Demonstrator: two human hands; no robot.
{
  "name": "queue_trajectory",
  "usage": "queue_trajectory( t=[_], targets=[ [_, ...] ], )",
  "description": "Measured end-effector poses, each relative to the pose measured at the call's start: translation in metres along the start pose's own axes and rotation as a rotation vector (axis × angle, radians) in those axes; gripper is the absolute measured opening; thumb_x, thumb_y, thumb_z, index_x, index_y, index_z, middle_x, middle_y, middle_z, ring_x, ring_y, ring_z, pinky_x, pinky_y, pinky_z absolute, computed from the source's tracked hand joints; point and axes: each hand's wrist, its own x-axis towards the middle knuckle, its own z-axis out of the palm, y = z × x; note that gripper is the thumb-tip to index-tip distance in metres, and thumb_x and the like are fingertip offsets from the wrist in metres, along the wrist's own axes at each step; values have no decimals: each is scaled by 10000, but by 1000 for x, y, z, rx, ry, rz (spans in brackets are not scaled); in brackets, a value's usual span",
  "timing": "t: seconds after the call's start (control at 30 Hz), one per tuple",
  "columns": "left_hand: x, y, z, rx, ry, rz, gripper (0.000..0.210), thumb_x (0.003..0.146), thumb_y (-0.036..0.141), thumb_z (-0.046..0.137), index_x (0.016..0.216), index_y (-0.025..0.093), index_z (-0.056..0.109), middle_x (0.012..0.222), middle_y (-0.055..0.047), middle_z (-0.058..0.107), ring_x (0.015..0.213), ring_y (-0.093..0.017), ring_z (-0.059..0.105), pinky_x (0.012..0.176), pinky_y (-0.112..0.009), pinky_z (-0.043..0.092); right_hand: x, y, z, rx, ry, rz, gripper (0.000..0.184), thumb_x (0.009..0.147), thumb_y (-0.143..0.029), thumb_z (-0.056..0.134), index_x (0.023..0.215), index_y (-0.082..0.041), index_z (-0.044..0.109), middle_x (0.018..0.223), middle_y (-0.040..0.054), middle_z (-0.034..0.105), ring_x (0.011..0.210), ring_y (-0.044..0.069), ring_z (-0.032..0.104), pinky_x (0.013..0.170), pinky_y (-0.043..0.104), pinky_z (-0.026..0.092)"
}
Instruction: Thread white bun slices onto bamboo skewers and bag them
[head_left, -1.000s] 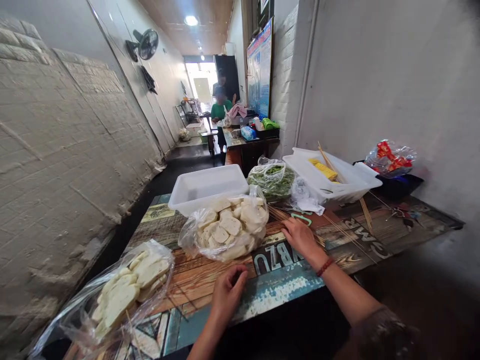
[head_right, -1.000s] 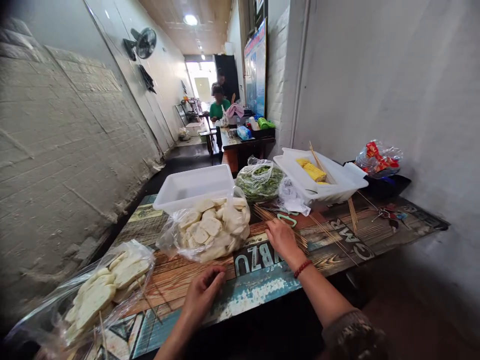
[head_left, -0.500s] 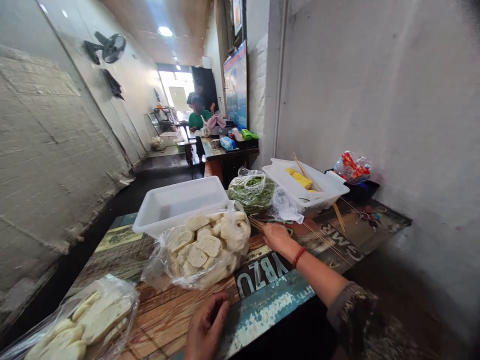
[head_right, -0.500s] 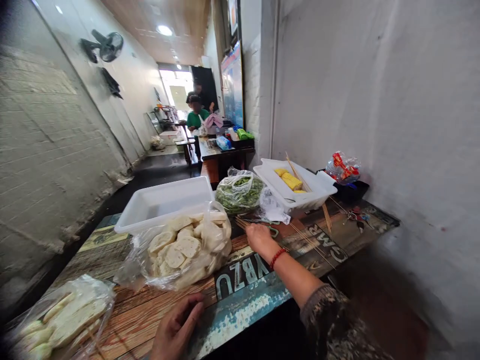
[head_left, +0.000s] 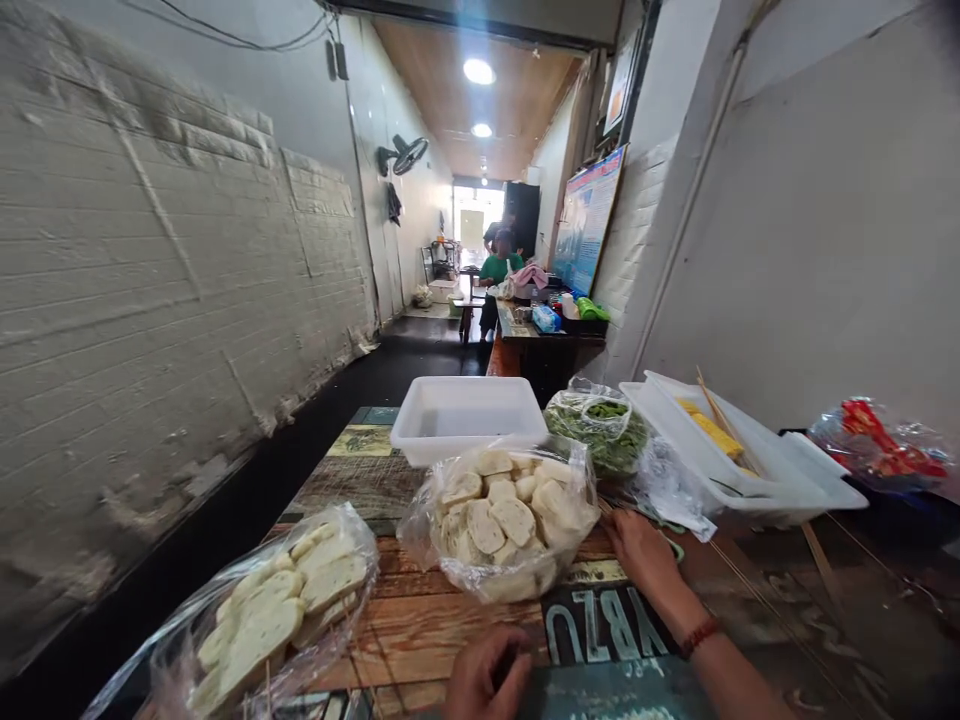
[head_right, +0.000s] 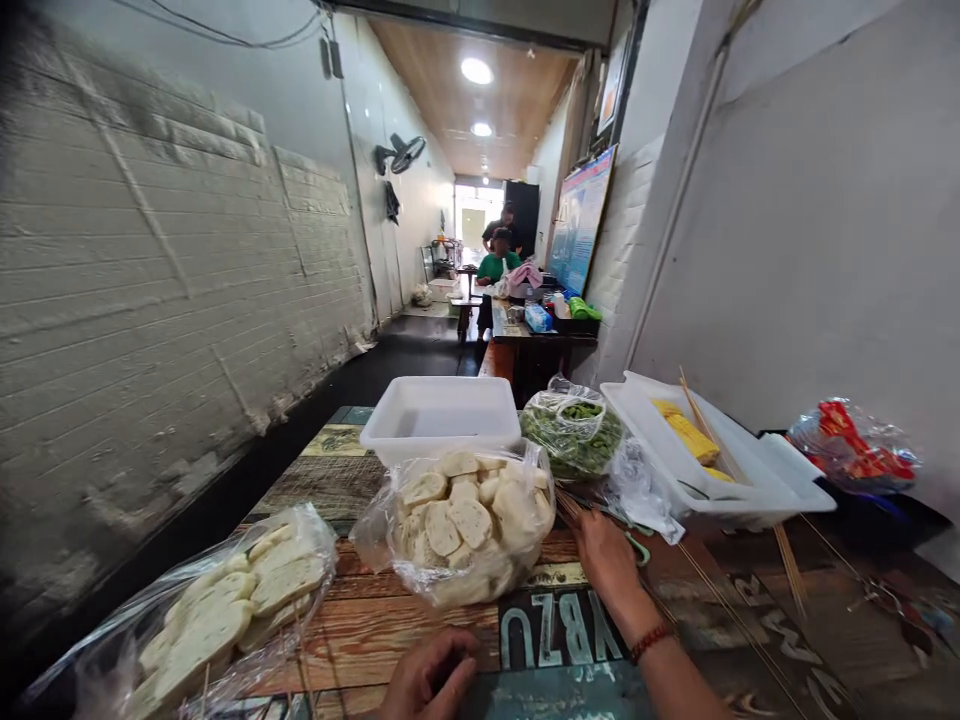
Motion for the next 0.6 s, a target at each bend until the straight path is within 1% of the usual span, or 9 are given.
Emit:
queue_trajectory(
  t=[0.1,0.23,0.3,0.37,0.4,0.5,0.6],
  targets=[
    [1,-5,-1,28,-36,7,300,872,428,531,842,200,722,744,-62,700,696,-192,613,690,-259,484,1,4,-1,26,-27,-24,181,933,-160,493,952,-190,670,993,120,720,991,264,674,809,311,461],
    [-1,-3,1,5,-13,26,181,845,303,567,859,213,723,761,-53,707,711,-195,619,738,-274,484,2,2,-8,46,-62,-26,166,905,-127,536,893,-200,684,948,97,730,956,250,683,784,306,478],
    [-3,0,1,3,-22,37,162,835,260,567,851,212,721,794,-59,718,744,-203,633,744,-280,479,2,-2,-12,53,-75,-16,150,909,-127,559,897,-194,693,957,100,725,962,243,678,796,312,490],
    [-4,5,1,6,-34,42,162,829,242,561,834,202,717,822,-71,726,780,-215,646,750,-293,476,0,-8,-17,65,-87,2,106,931,-177,590,972,-177,688,1021,94,708,967,230,670,821,340,514],
    [-4,7,0,5,-35,39,164,827,235,555,827,195,715,829,-76,728,790,-220,650,754,-301,475,0,-12,-19,73,-93,13,126,944,-216,599,1034,-172,675,1075,90,692,973,224,665,833,362,528],
    [-4,11,-1,2,-36,18,163,808,206,546,819,184,706,831,-83,731,791,-226,654,746,-313,472,-3,-21,-25,100,-101,54,275,956,-300,606,1203,-178,605,1216,82,632,1000,225,652,843,429,556],
    [-4,13,-3,5,-48,22,155,803,204,546,810,184,699,832,-83,731,811,-233,659,741,-316,462,-7,-30,-30,119,-101,94,307,954,-296,611,1236,-178,588,1242,89,618,1021,237,648,847,437,558]
  ],
)
